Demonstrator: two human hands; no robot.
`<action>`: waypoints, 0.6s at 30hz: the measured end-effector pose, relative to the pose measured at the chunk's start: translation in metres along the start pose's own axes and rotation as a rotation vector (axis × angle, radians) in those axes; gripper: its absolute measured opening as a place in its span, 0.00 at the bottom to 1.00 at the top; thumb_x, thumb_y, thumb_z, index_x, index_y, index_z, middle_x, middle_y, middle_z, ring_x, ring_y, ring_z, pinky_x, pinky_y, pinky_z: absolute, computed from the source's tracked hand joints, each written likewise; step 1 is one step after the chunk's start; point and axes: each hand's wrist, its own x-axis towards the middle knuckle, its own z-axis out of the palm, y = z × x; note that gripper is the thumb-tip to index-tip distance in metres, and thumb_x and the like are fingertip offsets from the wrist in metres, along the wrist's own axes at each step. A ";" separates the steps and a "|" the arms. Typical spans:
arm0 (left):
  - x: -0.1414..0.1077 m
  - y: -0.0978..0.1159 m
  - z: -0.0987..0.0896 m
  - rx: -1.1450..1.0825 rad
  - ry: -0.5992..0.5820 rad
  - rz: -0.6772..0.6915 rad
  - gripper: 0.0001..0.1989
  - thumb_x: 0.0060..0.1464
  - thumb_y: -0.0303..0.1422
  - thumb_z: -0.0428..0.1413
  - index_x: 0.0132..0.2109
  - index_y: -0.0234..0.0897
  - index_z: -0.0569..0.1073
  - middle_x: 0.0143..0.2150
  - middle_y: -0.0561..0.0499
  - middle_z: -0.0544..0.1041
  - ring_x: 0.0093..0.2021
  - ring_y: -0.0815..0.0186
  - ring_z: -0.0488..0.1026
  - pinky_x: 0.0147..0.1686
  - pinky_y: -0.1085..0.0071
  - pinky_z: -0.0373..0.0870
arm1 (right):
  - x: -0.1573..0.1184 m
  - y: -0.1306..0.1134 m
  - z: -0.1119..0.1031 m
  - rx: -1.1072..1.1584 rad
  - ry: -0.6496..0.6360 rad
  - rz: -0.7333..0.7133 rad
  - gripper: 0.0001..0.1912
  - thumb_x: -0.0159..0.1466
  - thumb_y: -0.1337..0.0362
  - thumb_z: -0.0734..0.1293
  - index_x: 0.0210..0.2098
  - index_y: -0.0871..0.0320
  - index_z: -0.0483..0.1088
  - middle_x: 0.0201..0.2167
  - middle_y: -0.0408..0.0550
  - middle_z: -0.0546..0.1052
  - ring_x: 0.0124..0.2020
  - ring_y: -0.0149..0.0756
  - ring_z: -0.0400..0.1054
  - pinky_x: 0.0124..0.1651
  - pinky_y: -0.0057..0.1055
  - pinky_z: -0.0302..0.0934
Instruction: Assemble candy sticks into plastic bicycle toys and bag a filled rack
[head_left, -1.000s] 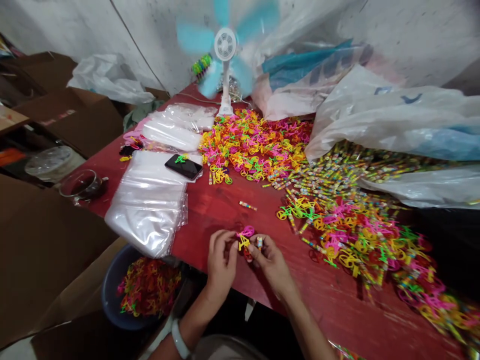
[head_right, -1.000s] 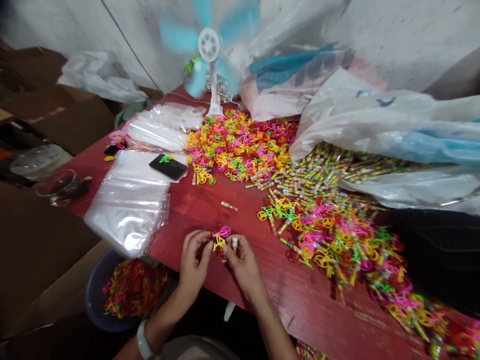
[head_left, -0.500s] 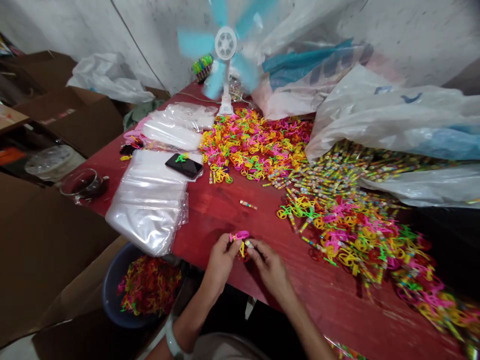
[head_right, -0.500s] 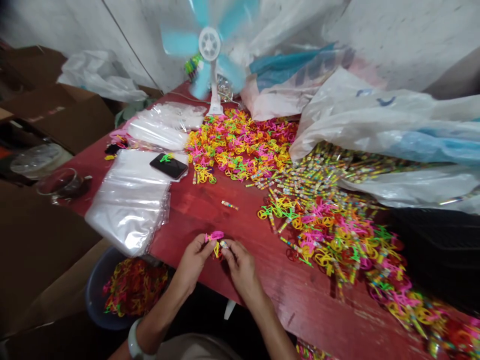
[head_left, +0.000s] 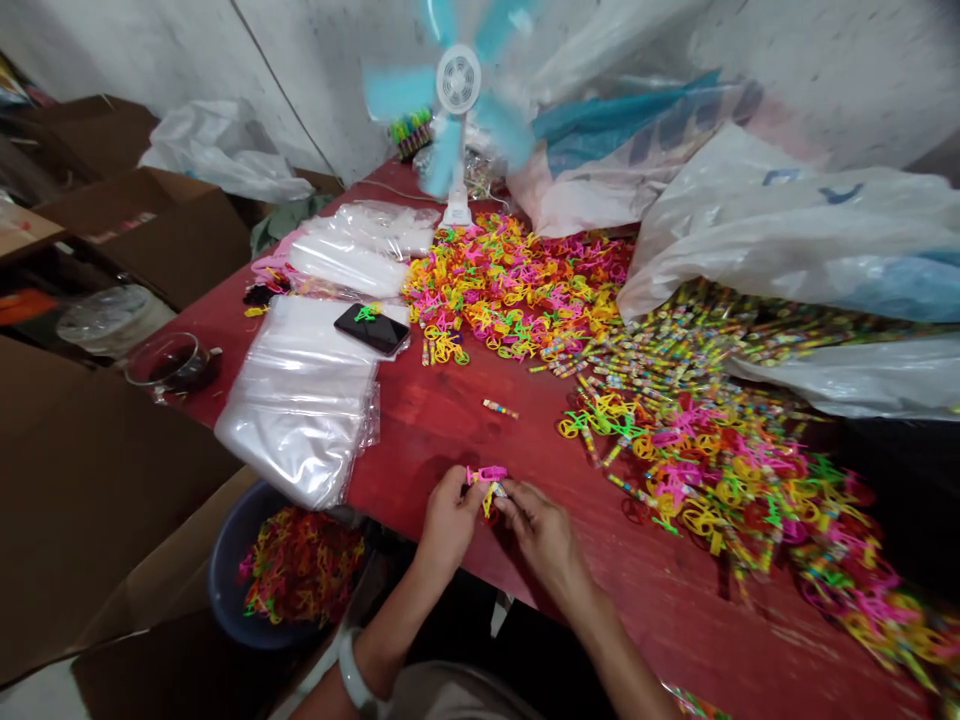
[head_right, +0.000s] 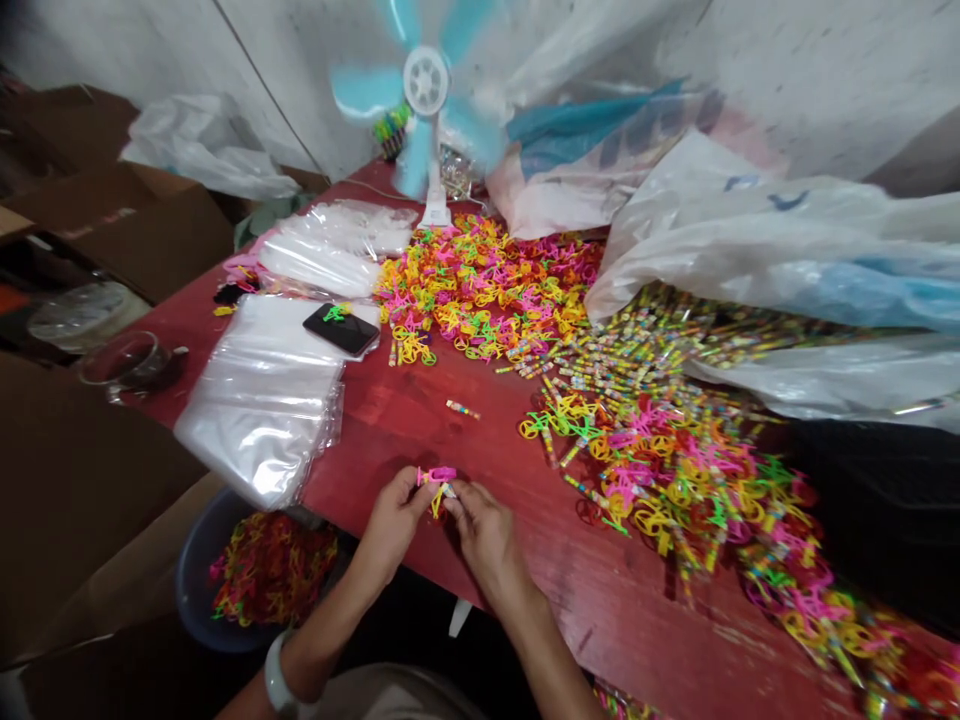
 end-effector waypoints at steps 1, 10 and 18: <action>-0.001 -0.001 0.001 -0.008 0.013 -0.003 0.10 0.51 0.37 0.54 0.28 0.38 0.64 0.27 0.56 0.65 0.29 0.69 0.62 0.31 0.73 0.59 | -0.001 0.000 0.002 -0.033 0.004 -0.030 0.15 0.68 0.62 0.57 0.45 0.55 0.74 0.34 0.50 0.79 0.35 0.37 0.75 0.37 0.29 0.68; 0.001 -0.005 0.006 0.181 0.113 -0.052 0.10 0.48 0.25 0.52 0.25 0.39 0.59 0.25 0.57 0.62 0.29 0.68 0.61 0.32 0.73 0.58 | -0.013 0.001 0.010 -0.243 0.061 -0.194 0.18 0.68 0.70 0.54 0.46 0.57 0.73 0.34 0.52 0.79 0.34 0.37 0.75 0.38 0.30 0.71; -0.005 0.002 0.011 0.208 0.078 -0.030 0.11 0.46 0.21 0.51 0.24 0.40 0.59 0.25 0.56 0.64 0.29 0.67 0.62 0.33 0.72 0.59 | -0.026 -0.011 0.010 -0.039 0.044 -0.054 0.17 0.65 0.68 0.57 0.48 0.55 0.73 0.39 0.52 0.80 0.39 0.40 0.76 0.39 0.32 0.72</action>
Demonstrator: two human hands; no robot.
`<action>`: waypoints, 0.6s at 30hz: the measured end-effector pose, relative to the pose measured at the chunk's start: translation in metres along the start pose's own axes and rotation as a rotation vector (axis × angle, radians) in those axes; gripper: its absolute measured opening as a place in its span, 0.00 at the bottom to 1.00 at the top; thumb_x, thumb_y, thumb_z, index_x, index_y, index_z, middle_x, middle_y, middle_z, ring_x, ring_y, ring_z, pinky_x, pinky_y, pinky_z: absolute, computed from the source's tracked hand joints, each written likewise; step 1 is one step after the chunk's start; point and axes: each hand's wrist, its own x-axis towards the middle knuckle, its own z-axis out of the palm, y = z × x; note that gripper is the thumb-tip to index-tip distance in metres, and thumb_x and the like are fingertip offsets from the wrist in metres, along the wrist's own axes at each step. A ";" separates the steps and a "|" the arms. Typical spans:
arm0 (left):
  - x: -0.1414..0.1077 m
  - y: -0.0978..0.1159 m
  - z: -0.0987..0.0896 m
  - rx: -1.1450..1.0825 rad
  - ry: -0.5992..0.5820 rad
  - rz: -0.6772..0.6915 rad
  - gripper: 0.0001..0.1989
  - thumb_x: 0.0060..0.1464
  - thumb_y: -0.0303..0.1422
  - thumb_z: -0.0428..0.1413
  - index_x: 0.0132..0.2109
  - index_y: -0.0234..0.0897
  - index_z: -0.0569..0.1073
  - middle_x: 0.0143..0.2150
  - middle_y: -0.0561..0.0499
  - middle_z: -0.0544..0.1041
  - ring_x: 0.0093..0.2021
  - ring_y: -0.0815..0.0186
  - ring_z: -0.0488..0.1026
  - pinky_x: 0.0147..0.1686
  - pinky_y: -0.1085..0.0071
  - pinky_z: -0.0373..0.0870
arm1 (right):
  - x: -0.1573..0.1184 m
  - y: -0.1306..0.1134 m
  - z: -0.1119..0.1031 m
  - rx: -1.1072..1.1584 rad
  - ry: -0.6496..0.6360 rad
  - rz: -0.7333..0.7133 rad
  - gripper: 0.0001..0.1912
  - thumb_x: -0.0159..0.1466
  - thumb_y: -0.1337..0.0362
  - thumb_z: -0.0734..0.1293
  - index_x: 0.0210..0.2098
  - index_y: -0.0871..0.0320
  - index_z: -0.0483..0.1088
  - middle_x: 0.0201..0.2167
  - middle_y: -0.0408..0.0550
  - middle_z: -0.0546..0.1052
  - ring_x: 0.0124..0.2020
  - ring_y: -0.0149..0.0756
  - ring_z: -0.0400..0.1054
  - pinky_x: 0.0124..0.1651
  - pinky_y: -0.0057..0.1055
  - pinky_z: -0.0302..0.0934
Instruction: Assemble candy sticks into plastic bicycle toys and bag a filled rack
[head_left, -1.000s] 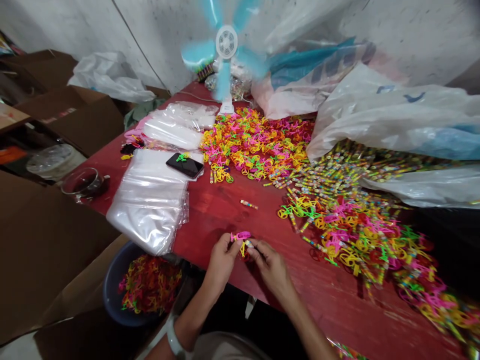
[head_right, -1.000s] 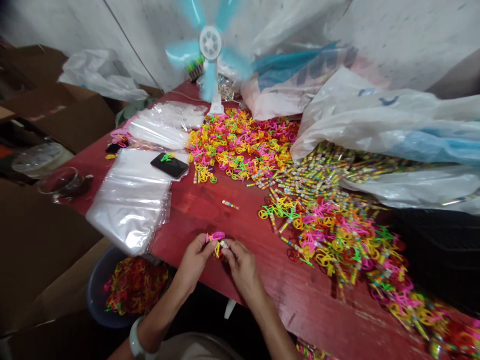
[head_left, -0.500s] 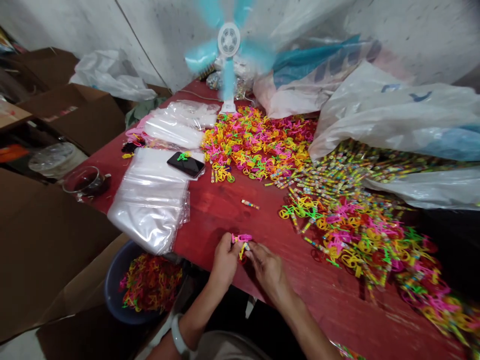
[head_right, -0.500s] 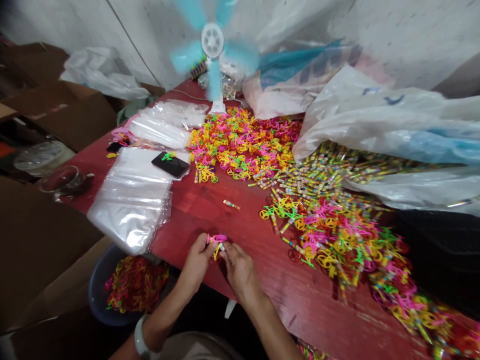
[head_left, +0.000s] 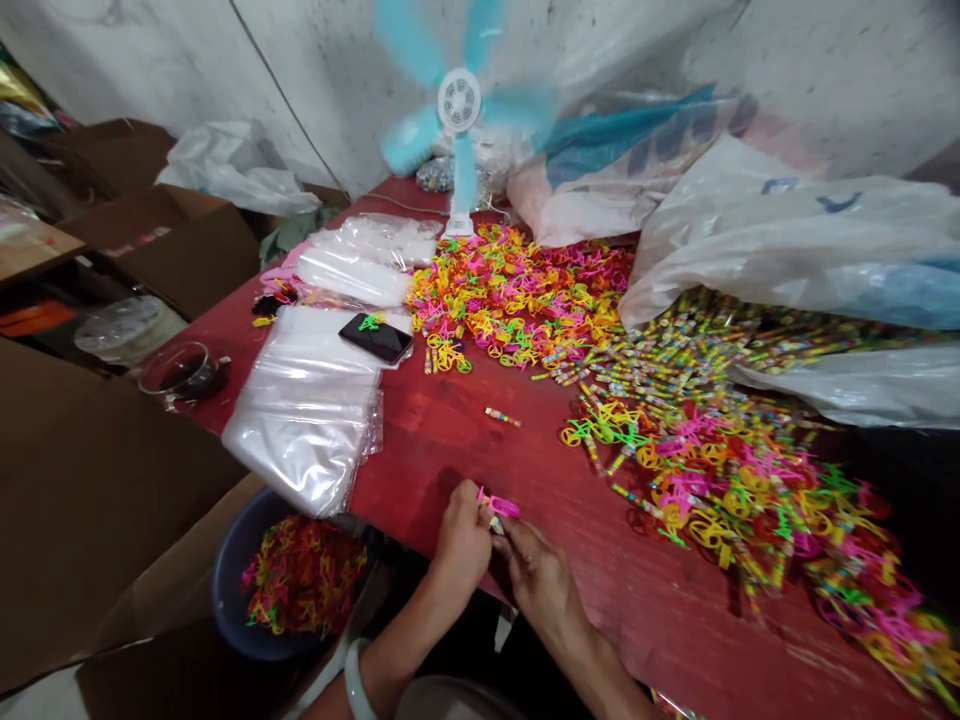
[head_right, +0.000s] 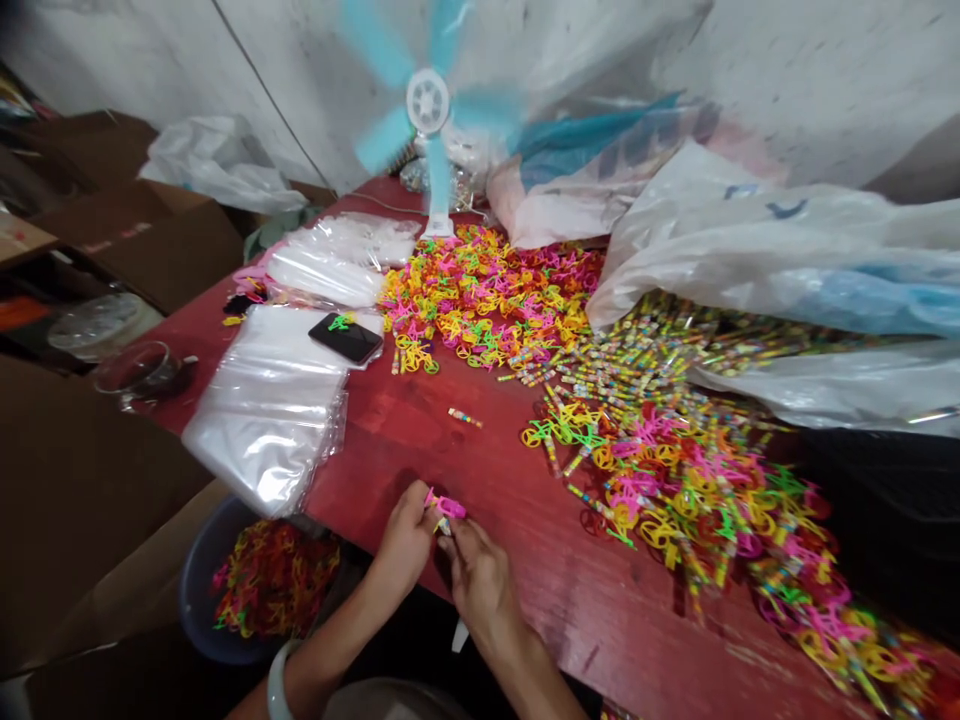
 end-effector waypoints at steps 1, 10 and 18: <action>-0.001 0.001 0.002 0.001 -0.012 0.011 0.11 0.45 0.20 0.50 0.24 0.40 0.59 0.25 0.56 0.64 0.30 0.67 0.62 0.33 0.72 0.59 | -0.002 0.000 -0.001 0.002 0.012 0.003 0.17 0.65 0.68 0.57 0.48 0.55 0.73 0.39 0.52 0.80 0.39 0.41 0.76 0.39 0.33 0.72; 0.000 0.018 0.007 -0.129 -0.147 0.023 0.05 0.54 0.30 0.51 0.30 0.39 0.64 0.29 0.54 0.67 0.33 0.66 0.64 0.36 0.71 0.60 | 0.009 0.015 -0.023 0.015 0.071 0.203 0.14 0.65 0.57 0.61 0.40 0.56 0.76 0.34 0.51 0.81 0.34 0.41 0.76 0.37 0.33 0.70; -0.001 0.015 0.014 -0.237 -0.023 0.049 0.10 0.58 0.37 0.49 0.29 0.39 0.62 0.28 0.55 0.65 0.31 0.68 0.62 0.34 0.71 0.60 | 0.022 0.007 -0.025 0.010 0.104 0.114 0.14 0.66 0.56 0.60 0.39 0.56 0.75 0.33 0.51 0.81 0.34 0.40 0.76 0.37 0.32 0.69</action>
